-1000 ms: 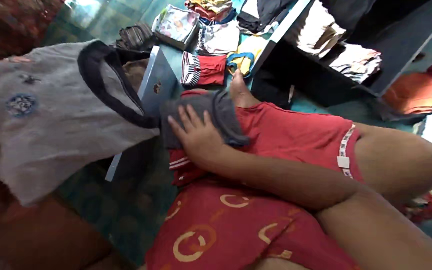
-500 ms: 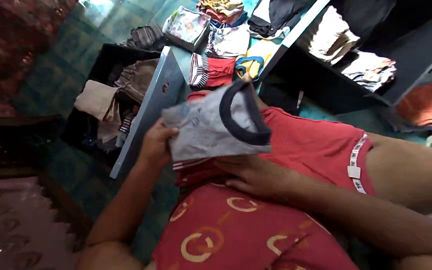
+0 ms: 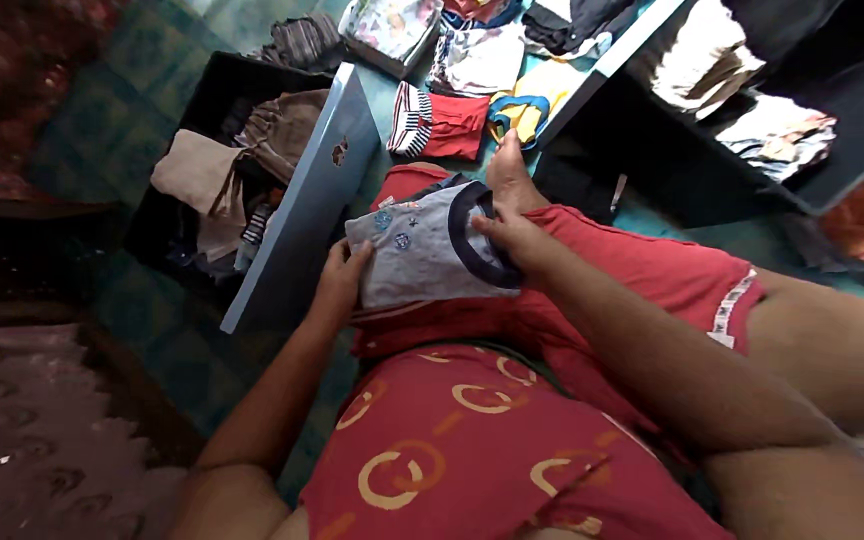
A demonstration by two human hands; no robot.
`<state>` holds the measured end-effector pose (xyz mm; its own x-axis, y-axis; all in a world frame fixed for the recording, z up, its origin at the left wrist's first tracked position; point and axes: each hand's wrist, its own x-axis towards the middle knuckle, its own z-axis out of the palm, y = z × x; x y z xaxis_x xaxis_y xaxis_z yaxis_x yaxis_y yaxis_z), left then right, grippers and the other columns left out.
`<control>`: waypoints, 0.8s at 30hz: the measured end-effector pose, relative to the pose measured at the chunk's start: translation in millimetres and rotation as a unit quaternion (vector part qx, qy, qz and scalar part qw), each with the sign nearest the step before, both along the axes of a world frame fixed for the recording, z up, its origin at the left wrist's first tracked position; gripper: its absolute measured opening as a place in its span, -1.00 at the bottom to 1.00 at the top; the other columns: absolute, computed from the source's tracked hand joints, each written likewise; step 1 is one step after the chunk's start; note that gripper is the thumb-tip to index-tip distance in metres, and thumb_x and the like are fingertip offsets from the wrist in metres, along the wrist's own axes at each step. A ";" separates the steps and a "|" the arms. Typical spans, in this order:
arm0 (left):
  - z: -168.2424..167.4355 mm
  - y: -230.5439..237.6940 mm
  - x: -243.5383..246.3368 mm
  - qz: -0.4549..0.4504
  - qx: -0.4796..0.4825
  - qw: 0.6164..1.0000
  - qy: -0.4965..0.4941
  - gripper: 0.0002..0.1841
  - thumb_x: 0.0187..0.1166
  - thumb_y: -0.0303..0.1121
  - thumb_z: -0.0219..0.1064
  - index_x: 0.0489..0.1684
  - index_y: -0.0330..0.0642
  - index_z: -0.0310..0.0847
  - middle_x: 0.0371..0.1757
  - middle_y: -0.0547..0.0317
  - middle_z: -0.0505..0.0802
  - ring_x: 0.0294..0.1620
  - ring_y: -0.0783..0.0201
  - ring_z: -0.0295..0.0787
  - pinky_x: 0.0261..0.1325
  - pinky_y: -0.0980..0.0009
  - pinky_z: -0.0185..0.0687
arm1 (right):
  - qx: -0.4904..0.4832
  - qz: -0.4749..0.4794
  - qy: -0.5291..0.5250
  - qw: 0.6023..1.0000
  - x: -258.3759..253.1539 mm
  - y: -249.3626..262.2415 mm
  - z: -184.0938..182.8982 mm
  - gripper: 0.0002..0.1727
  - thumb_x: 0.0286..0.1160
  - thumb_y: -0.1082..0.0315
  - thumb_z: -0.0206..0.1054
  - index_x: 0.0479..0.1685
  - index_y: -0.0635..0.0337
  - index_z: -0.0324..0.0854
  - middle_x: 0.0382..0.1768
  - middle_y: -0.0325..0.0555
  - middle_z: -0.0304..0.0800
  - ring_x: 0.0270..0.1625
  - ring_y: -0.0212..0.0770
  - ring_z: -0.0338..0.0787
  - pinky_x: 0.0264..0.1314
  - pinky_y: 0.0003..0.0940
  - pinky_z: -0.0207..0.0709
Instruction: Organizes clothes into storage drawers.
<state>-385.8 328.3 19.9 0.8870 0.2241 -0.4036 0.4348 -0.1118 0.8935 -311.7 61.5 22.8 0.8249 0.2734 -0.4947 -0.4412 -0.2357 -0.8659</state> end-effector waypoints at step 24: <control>25.7 3.6 10.8 -0.031 0.067 0.997 -0.013 -0.64 0.59 -0.21 0.42 0.15 -0.29 0.58 -0.10 0.03 0.80 -0.15 0.25 0.78 -0.02 0.21 0.76 | -0.168 0.043 -0.285 0.943 11.7 -0.7 45.9 -0.65 0.54 0.12 0.37 -0.04 0.29 0.73 0.40 0.33 0.60 0.48 0.14 0.60 0.49 0.14 0.49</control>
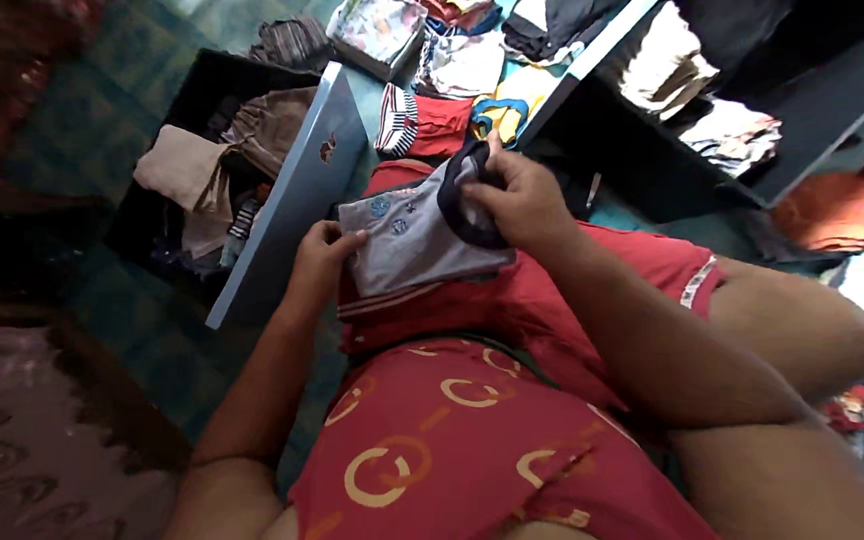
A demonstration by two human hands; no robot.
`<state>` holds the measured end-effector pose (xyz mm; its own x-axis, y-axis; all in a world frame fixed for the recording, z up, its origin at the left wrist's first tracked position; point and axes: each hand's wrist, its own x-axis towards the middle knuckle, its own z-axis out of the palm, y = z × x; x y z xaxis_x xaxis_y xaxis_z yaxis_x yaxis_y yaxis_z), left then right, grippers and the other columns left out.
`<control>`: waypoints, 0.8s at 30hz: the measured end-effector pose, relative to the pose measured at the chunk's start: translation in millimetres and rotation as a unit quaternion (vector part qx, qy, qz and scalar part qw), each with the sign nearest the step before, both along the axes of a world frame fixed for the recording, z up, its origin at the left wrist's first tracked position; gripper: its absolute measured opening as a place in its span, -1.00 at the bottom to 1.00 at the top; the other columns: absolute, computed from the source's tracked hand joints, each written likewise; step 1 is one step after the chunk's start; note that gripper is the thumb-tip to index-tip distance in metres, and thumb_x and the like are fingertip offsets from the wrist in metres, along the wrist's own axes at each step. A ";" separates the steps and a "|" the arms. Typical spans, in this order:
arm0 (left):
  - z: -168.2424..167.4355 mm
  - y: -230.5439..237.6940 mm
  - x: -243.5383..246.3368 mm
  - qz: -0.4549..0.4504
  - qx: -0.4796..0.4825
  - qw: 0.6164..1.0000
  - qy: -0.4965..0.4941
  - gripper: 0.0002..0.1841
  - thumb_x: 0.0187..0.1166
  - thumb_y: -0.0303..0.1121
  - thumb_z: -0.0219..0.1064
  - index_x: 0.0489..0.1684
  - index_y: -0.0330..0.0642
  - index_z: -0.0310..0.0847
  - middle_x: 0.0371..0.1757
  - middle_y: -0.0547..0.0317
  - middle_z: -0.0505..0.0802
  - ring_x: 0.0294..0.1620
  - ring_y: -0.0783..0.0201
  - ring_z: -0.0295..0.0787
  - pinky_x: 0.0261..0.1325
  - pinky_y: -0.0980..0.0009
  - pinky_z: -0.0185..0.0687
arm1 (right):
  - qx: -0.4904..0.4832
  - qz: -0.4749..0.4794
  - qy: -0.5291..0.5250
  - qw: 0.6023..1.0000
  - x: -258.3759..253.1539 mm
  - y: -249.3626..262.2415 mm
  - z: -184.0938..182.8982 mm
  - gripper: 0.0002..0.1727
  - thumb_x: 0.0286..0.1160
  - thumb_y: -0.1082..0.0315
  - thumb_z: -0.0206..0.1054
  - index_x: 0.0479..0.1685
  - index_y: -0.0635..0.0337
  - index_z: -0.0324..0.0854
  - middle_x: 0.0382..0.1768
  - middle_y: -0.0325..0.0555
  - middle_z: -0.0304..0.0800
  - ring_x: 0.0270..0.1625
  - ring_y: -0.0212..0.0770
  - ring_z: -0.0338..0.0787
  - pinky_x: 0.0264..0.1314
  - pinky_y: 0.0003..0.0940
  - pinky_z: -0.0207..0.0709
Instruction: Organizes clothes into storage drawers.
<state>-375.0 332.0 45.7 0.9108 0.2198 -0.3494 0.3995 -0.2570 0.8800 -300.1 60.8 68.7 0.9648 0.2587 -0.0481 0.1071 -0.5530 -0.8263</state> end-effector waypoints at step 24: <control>37.6 -36.3 7.1 -0.023 -0.185 0.981 -0.046 -0.40 0.47 -0.52 0.36 0.56 -0.25 0.29 0.14 0.01 0.83 0.04 0.20 0.87 0.12 0.20 0.87 | 0.227 -0.076 0.326 0.914 -1.5 -14.3 -38.2 -0.43 0.81 -0.04 0.04 0.62 0.11 0.32 0.17 -0.06 0.70 0.14 -0.20 0.74 0.20 -0.12 0.67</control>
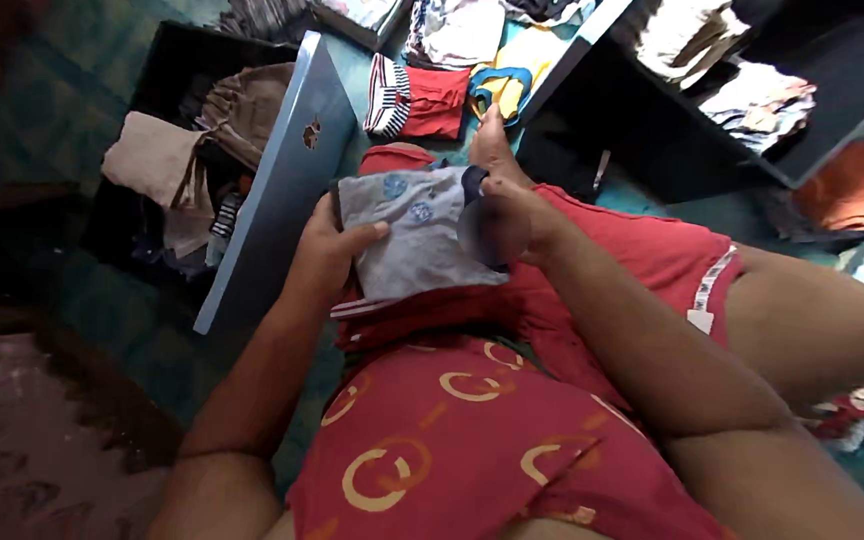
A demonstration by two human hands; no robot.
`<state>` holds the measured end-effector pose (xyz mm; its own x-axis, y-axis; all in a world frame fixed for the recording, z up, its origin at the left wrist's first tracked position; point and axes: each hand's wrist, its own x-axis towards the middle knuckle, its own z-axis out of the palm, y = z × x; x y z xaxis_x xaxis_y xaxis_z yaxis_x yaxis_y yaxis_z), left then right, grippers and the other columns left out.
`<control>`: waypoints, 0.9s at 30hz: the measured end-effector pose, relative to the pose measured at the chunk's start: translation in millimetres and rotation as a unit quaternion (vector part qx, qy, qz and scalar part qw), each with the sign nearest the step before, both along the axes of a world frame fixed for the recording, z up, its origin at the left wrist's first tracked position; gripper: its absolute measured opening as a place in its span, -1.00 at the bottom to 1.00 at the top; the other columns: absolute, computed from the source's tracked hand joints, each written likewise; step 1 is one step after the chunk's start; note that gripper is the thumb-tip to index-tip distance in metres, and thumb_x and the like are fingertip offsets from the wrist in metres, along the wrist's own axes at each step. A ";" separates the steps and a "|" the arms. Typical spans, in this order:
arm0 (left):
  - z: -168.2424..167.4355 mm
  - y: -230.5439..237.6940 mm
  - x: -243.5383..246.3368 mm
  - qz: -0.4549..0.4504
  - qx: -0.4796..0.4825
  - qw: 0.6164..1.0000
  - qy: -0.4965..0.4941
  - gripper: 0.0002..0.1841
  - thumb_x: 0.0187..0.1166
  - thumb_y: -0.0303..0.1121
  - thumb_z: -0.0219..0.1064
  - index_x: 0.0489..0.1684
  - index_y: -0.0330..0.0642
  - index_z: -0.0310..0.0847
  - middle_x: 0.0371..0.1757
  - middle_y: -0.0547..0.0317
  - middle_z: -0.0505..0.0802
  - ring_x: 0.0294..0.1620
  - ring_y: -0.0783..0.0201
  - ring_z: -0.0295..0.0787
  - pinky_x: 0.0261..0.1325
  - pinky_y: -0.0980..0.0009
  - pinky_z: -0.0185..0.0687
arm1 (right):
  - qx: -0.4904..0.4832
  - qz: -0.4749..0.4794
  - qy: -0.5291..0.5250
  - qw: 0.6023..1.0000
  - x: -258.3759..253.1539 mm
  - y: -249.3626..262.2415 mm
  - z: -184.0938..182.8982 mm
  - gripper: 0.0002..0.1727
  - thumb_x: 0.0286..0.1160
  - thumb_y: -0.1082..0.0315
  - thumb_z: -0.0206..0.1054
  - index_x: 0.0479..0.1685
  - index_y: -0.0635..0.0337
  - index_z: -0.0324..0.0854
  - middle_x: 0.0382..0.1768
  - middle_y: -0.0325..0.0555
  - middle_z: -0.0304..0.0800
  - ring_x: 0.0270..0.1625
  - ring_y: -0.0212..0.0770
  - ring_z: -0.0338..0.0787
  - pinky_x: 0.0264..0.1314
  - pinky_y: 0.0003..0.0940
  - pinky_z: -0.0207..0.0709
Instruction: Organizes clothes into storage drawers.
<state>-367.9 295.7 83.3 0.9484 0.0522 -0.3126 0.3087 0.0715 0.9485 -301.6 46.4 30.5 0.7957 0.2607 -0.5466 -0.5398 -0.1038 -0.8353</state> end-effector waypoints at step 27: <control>9.2 49.7 -7.6 0.081 -0.078 0.993 0.025 -0.56 0.90 -0.02 -0.14 0.39 -0.01 0.56 0.04 0.27 0.89 0.04 0.40 0.86 0.13 0.33 0.84 | -0.122 0.081 -0.251 0.957 -3.0 34.9 65.9 -0.59 0.66 -0.12 0.27 -0.19 0.02 0.79 -0.39 -0.35 0.83 -0.28 -0.44 0.83 -0.01 -0.21 0.78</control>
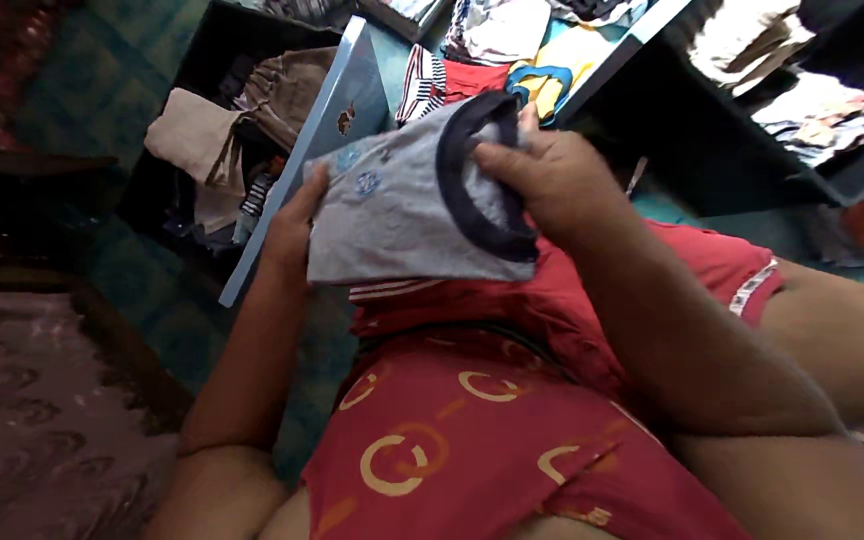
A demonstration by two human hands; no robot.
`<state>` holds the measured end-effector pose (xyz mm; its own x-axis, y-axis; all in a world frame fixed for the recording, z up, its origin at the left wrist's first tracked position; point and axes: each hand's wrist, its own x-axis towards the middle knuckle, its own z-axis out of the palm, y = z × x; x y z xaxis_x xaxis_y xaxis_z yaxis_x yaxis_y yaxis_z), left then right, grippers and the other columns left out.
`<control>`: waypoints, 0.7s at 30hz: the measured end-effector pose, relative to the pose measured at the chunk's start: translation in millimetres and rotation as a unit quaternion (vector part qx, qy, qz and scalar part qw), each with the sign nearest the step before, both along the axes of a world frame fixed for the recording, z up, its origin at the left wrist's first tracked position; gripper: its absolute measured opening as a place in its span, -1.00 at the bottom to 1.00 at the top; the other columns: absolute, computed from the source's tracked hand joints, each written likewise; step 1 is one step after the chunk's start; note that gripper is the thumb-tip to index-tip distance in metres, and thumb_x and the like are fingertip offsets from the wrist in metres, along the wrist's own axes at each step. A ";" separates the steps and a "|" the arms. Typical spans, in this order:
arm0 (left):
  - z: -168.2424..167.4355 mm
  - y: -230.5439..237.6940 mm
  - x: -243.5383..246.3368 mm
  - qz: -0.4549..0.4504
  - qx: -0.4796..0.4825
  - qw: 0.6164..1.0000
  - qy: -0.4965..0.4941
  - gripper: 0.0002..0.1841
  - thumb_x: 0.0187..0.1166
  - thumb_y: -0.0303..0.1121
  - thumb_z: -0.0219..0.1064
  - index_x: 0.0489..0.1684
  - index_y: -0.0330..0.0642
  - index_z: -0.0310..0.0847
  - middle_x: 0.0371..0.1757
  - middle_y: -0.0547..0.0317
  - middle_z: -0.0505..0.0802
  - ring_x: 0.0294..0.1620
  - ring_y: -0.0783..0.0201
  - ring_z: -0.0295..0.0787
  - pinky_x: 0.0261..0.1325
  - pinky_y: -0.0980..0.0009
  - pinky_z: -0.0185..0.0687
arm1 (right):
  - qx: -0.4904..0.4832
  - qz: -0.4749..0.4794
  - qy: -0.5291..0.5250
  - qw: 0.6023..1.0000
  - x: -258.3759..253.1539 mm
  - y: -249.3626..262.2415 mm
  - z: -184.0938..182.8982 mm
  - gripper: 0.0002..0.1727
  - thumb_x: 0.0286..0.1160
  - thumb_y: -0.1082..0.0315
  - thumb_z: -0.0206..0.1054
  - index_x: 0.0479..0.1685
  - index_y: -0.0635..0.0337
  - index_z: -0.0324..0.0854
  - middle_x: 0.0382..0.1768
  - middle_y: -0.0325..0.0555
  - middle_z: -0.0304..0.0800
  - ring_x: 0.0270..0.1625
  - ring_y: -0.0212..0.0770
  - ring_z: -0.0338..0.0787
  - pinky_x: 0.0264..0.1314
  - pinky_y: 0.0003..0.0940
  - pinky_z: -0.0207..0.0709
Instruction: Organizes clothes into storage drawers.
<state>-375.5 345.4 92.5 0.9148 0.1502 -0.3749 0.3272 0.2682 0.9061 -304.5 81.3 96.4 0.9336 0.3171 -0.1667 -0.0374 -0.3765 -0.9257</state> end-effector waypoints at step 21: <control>-75.5 15.1 -18.3 -0.042 -0.063 0.997 0.028 -0.67 0.24 -0.21 0.39 -0.06 -0.10 0.64 -0.27 0.20 0.93 -0.21 0.35 0.91 -0.11 0.33 0.88 | 0.163 -0.024 0.293 0.942 -23.8 -12.5 -76.3 -0.24 0.67 -0.06 0.30 0.69 0.23 0.24 0.30 0.21 0.67 0.20 0.00 0.76 0.25 -0.02 0.67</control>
<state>-393.8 360.5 17.0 0.8989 0.0227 -0.4377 0.4032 0.3485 0.8461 -328.3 68.8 20.1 0.7266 0.3995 -0.5589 -0.5875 -0.0603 -0.8070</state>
